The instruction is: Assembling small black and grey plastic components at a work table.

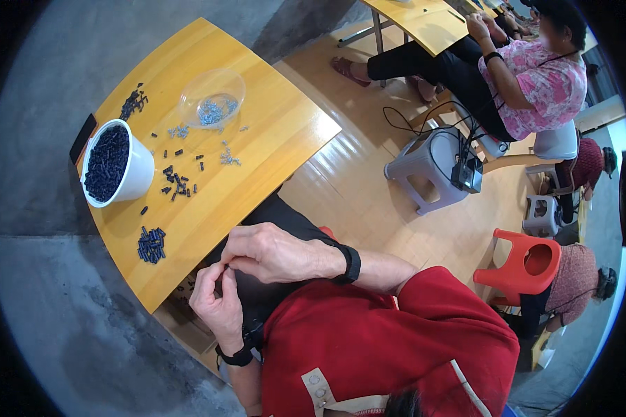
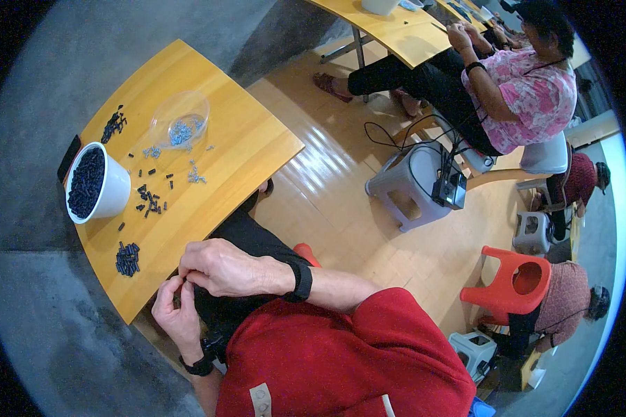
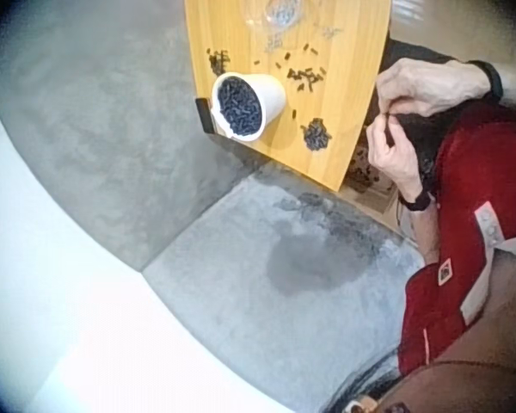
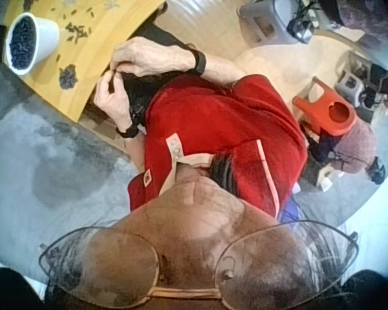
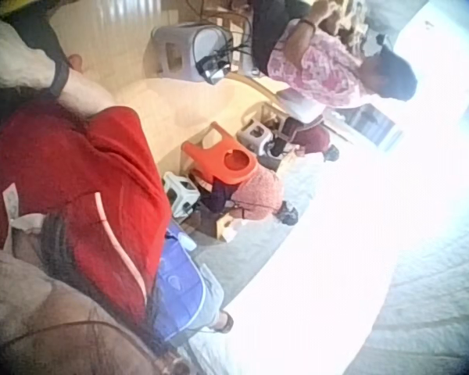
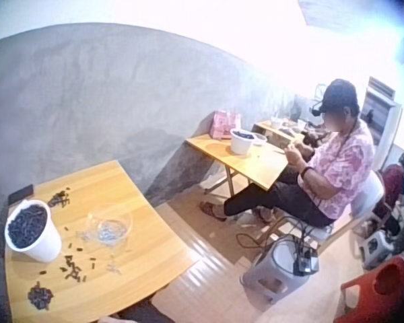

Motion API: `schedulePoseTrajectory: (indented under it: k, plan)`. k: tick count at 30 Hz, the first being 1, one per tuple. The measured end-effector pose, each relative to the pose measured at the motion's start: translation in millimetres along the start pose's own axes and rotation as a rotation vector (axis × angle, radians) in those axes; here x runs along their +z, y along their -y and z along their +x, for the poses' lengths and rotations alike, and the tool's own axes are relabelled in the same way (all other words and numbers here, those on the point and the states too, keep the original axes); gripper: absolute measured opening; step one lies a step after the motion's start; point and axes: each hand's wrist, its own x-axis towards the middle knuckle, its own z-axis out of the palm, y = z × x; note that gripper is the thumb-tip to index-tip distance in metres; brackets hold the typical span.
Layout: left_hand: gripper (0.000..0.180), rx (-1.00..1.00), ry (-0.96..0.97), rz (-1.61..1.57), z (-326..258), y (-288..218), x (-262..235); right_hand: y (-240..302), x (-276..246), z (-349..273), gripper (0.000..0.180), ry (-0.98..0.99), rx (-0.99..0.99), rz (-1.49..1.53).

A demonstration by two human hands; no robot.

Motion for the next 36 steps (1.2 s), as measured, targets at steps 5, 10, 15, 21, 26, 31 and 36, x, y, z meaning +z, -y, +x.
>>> schedulePoseTrajectory:
  k: [5, 10, 15, 21, 26, 31, 36]
  plan:
    - [0.013, 0.007, -0.025, -0.003, 4, -4, 3, -4, 1, 1, 0.012, 0.016, -0.013, -0.041]
    - [0.015, 0.024, -0.018, 0.021, 3, 4, -2, -5, 2, 5, 0.012, 0.070, -0.020, -0.087]
    - [0.012, -0.118, -0.089, -0.085, -6, 13, -3, -5, 9, 11, 0.010, -0.014, 0.062, 0.052]
    - [0.013, -0.097, -0.135, -0.120, -1, 15, 6, -9, 6, 12, 0.010, -0.011, 0.121, 0.072]
    - [0.010, -0.129, -0.205, -0.258, 5, 12, 11, -15, 10, 6, 0.011, -0.125, 0.505, 0.701]
    - [0.013, -0.074, -0.177, -0.395, 8, 17, 10, -26, 4, 2, 0.014, -0.145, 0.431, 0.653]
    - [0.018, -0.089, -0.173, -0.477, 8, 17, 11, -25, 10, 3, 0.013, -0.124, 0.344, 0.693]
